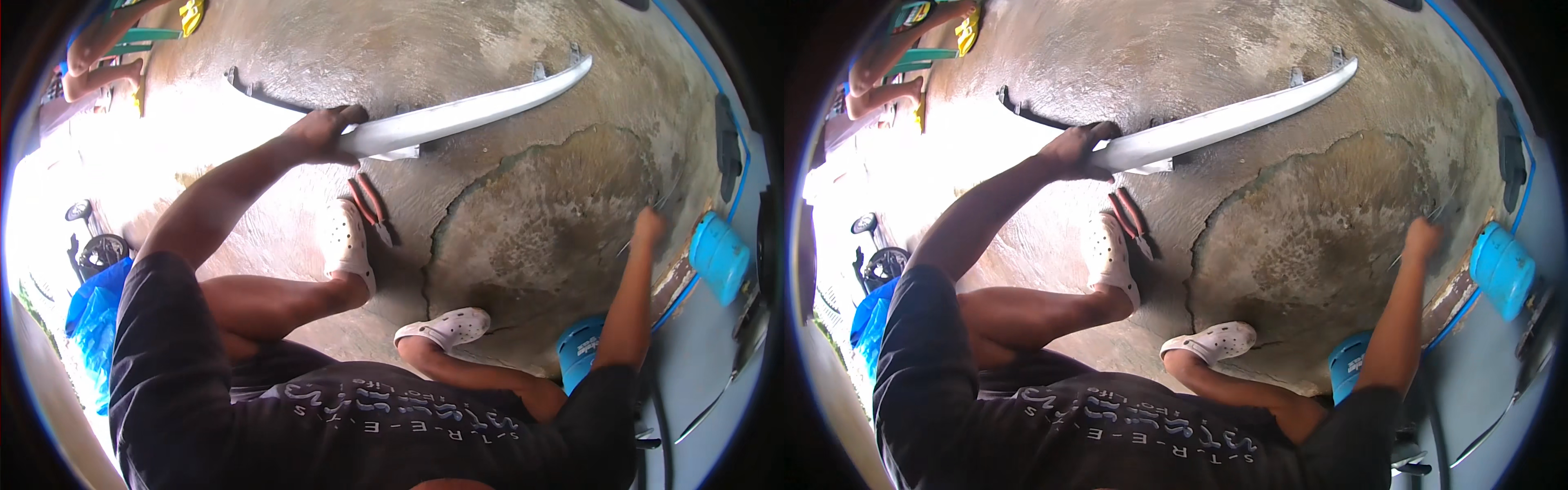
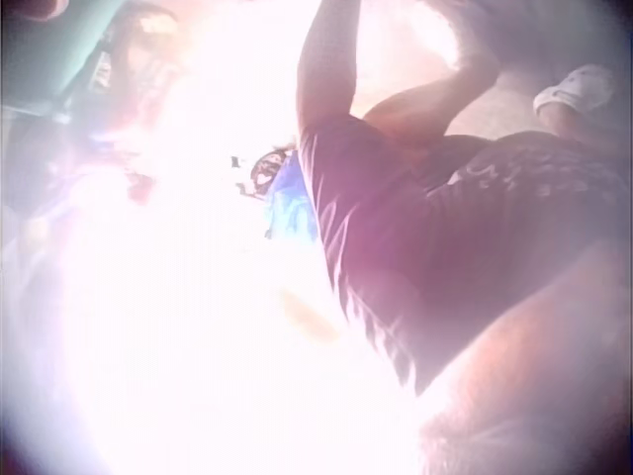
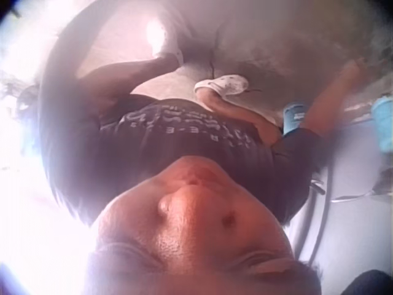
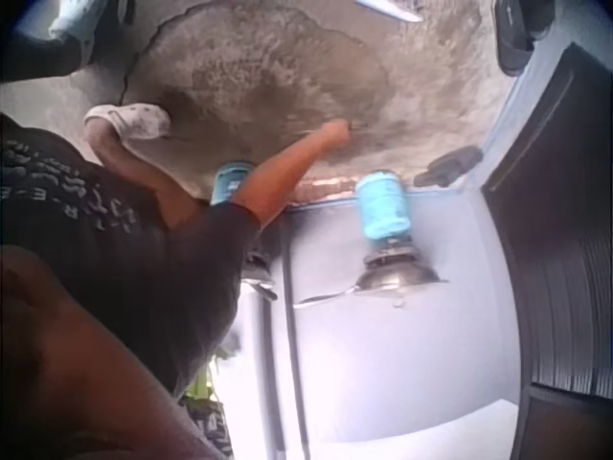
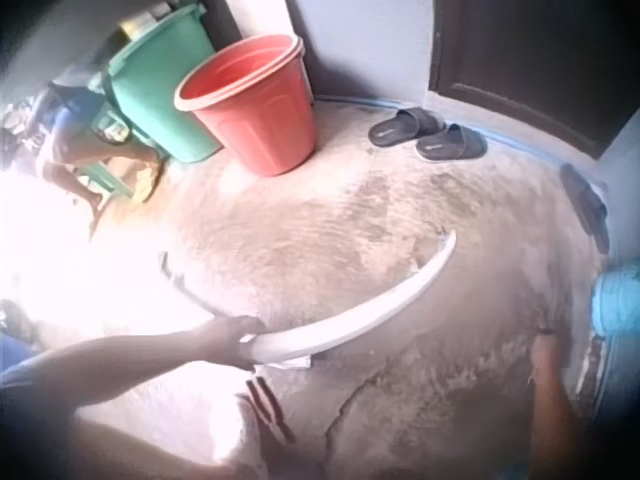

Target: The person threads a wire through holes in a white plastic car trim piece, uses pliers to twist and secure the wire, and then attaches the trim back onto the front bumper area of a white car.

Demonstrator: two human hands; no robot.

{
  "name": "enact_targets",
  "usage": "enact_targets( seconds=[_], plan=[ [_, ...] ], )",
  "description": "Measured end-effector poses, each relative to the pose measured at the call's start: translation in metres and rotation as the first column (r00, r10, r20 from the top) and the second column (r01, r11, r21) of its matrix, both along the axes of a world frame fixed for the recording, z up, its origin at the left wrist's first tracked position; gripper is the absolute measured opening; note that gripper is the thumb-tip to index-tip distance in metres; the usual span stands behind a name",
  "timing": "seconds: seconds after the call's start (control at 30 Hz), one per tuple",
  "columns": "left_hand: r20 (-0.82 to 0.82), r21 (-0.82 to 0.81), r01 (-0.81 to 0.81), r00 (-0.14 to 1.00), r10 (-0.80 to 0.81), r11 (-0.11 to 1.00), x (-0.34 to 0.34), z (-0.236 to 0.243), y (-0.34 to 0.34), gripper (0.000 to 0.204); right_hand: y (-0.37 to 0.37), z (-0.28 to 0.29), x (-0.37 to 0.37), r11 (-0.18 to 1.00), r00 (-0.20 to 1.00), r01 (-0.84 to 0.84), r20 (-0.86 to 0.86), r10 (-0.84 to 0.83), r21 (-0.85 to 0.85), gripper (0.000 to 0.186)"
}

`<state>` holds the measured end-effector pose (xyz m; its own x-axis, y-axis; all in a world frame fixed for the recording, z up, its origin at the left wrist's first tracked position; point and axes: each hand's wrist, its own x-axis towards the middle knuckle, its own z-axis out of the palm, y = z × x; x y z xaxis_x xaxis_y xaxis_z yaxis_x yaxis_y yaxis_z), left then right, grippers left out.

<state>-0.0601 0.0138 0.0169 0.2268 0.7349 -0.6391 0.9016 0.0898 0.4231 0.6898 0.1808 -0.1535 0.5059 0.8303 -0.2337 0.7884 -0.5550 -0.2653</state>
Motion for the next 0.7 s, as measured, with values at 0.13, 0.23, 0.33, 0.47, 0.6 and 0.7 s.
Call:
enact_targets(
  seconds=[0.13,0.23,0.33,0.47,0.6,0.7],
  plan=[
    [-0.12,-0.037,0.078,0.989,-0.082,0.996,-0.002,-0.012,0.008,0.099,-0.163,0.047,-0.088,0.939,0.928,-0.323,-0.237,0.289,-0.119,0.055],
    [-0.18,-0.125,0.132,0.972,-0.153,0.983,0.007,-0.014,0.022,0.091,-0.268,0.083,-0.184,0.9,0.757,-0.41,-0.606,0.246,-0.148,0.037],
    [-0.263,-0.032,0.311,0.914,-0.308,0.95,0.01,-0.016,0.023,0.075,-0.306,0.114,-0.315,0.874,0.559,-0.471,-0.807,0.193,-0.117,0.02],
    [-0.204,-0.318,0.121,0.96,-0.193,0.94,0.001,-0.005,0.038,0.076,-0.349,0.091,-0.433,0.872,0.617,-0.483,-0.737,0.276,-0.077,0.044],
    [-0.176,-0.383,0.011,0.981,-0.085,0.924,-0.021,0.068,0.03,0.078,-0.363,0.084,-0.5,0.812,0.732,-0.569,-0.53,0.428,-0.13,0.049],
    [-0.097,-0.503,-0.091,0.994,0.048,0.859,-0.056,0.139,0.002,0.063,-0.356,0.079,-0.512,0.789,0.816,-0.544,-0.4,0.418,-0.286,0.039]
  ],
)
